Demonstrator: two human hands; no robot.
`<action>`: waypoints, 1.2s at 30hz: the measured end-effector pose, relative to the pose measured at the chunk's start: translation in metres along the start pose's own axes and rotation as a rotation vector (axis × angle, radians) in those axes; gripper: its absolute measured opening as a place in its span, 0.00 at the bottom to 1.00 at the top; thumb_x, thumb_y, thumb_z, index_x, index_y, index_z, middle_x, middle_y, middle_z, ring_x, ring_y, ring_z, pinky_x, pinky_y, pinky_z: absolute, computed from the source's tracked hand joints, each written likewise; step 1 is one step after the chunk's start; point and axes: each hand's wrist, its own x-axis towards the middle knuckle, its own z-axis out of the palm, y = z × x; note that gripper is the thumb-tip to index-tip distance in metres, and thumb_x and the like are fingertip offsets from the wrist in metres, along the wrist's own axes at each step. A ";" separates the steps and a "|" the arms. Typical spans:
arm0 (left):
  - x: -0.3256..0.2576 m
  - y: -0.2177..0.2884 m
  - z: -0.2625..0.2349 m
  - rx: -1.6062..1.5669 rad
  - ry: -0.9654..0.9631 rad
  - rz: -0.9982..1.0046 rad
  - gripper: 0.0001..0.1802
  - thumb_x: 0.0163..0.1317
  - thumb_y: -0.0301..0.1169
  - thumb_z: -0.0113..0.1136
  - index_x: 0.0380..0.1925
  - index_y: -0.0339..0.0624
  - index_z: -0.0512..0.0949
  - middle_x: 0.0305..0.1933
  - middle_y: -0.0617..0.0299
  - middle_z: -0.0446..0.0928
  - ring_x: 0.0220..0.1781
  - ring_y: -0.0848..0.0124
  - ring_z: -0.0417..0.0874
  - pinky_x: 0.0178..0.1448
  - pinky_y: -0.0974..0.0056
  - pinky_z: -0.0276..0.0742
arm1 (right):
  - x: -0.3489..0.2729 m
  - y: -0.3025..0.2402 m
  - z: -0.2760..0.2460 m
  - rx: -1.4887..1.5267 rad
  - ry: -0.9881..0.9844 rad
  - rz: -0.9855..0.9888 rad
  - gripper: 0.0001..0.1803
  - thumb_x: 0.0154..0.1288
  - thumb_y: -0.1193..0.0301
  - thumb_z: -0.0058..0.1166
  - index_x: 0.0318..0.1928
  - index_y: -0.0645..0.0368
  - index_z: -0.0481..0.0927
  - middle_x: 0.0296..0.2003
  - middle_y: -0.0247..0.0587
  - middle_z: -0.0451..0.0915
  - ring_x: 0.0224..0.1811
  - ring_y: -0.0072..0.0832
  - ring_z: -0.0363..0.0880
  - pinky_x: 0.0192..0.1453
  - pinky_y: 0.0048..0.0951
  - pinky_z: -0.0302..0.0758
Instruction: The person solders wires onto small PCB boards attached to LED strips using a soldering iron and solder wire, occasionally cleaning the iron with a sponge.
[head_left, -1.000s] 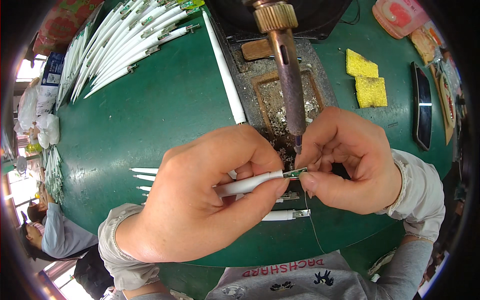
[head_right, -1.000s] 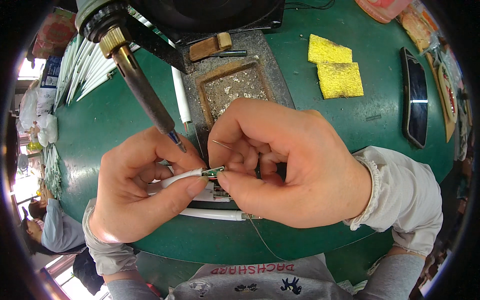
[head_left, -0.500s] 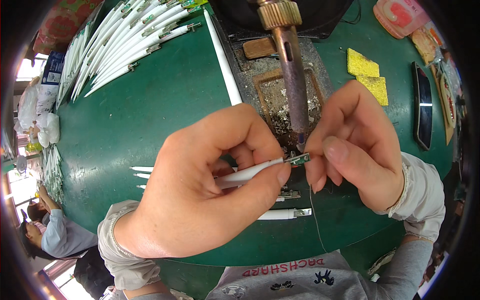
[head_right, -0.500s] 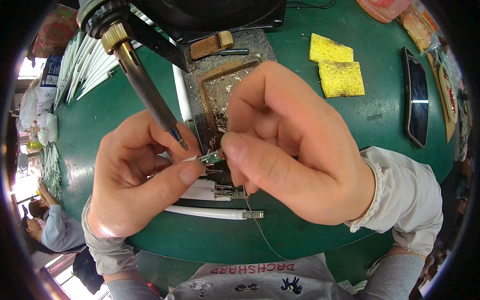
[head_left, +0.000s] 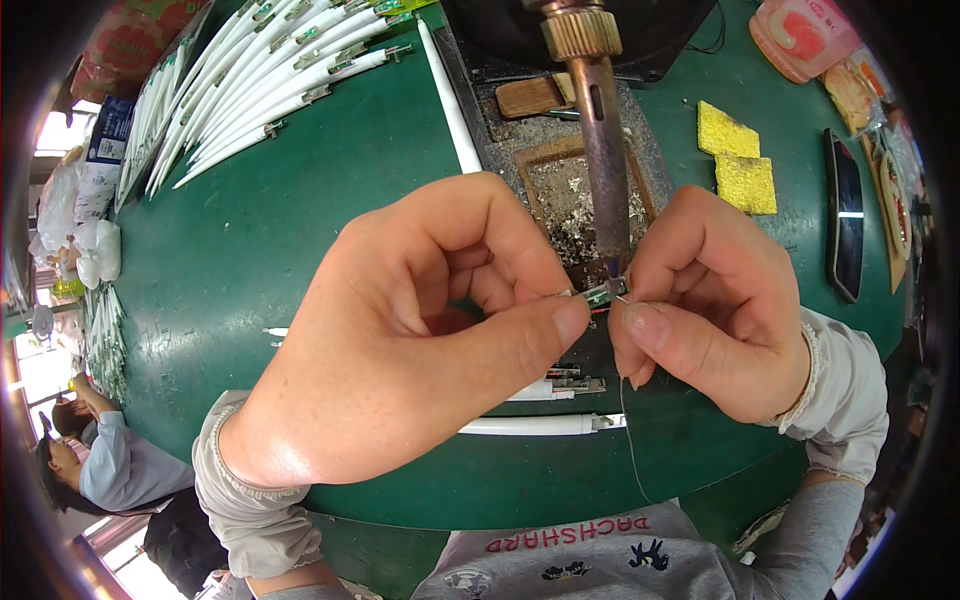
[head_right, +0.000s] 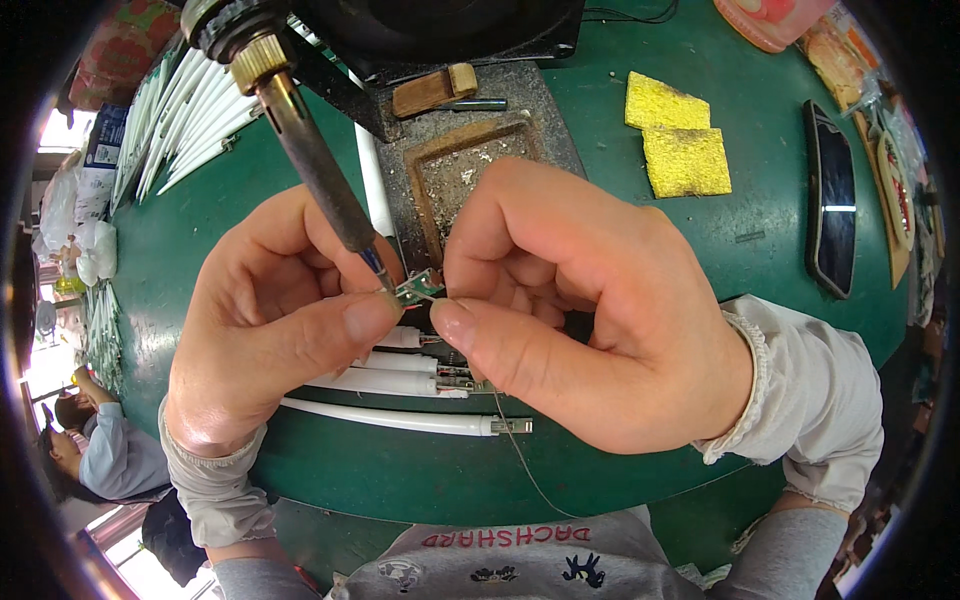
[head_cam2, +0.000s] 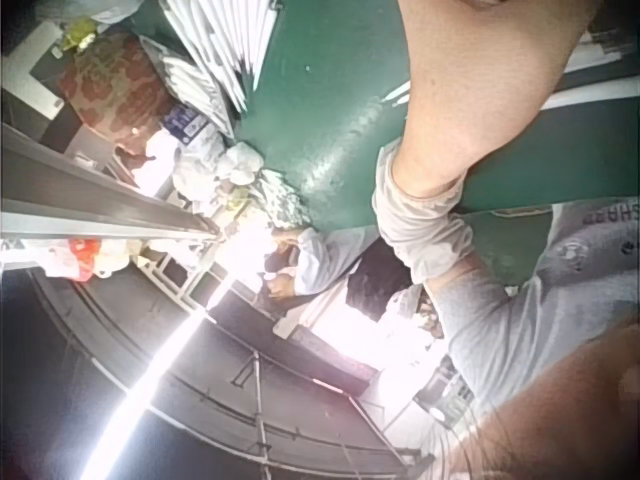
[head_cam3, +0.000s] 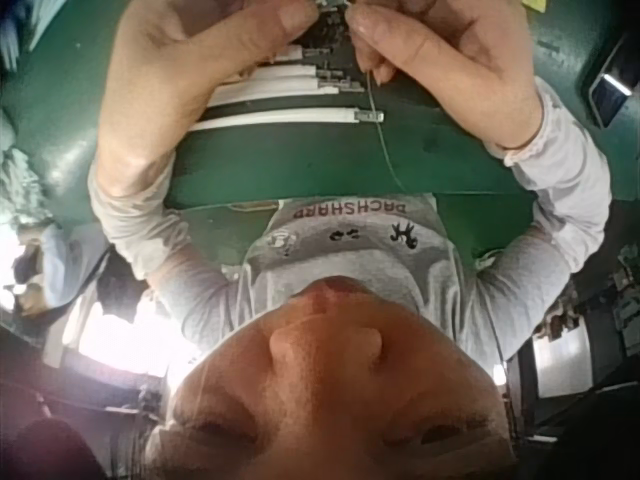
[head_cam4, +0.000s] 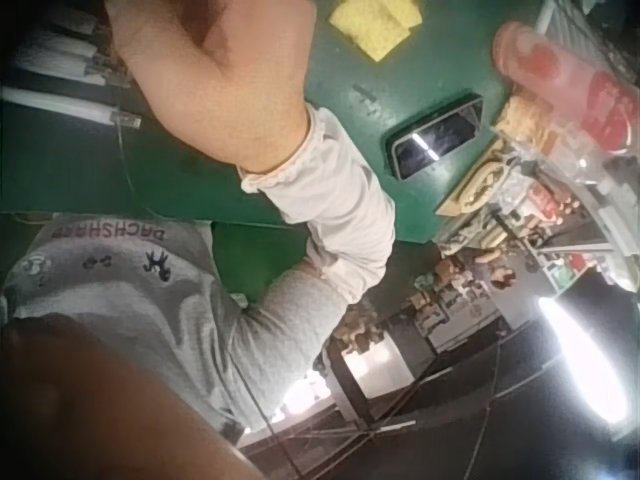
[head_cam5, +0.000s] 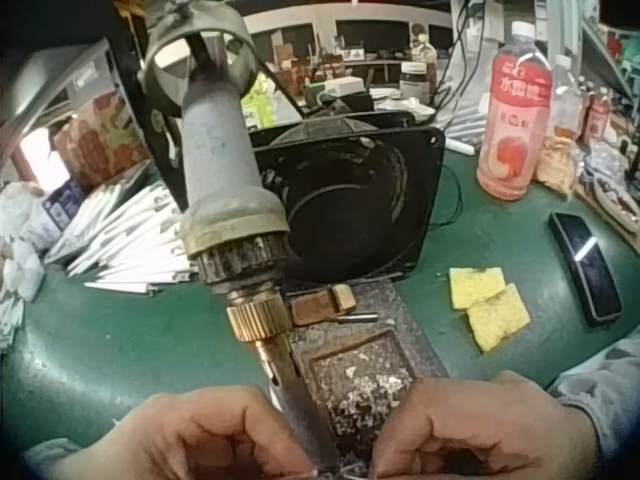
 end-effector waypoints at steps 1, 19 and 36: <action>0.000 0.000 0.000 -0.005 0.003 0.005 0.10 0.49 0.21 0.61 0.29 0.39 0.70 0.31 0.66 0.72 0.27 0.82 0.70 0.29 0.79 0.64 | 0.000 0.000 0.000 -0.008 -0.004 -0.004 0.09 0.63 0.74 0.49 0.34 0.63 0.62 0.23 0.40 0.73 0.22 0.21 0.73 0.27 0.20 0.70; 0.000 -0.001 -0.001 -0.162 -0.040 0.031 0.09 0.49 0.22 0.60 0.28 0.38 0.70 0.25 0.62 0.73 0.20 0.80 0.70 0.23 0.78 0.63 | 0.001 0.001 0.000 -0.003 0.004 -0.054 0.11 0.61 0.75 0.50 0.35 0.62 0.61 0.25 0.40 0.71 0.23 0.20 0.73 0.27 0.19 0.70; -0.002 -0.002 0.001 -0.070 -0.021 -0.016 0.09 0.49 0.20 0.60 0.29 0.37 0.70 0.28 0.64 0.73 0.24 0.81 0.70 0.26 0.77 0.64 | 0.002 -0.001 0.001 -0.160 0.025 -0.060 0.12 0.56 0.80 0.53 0.39 0.65 0.66 0.29 0.34 0.68 0.22 0.14 0.69 0.26 0.15 0.65</action>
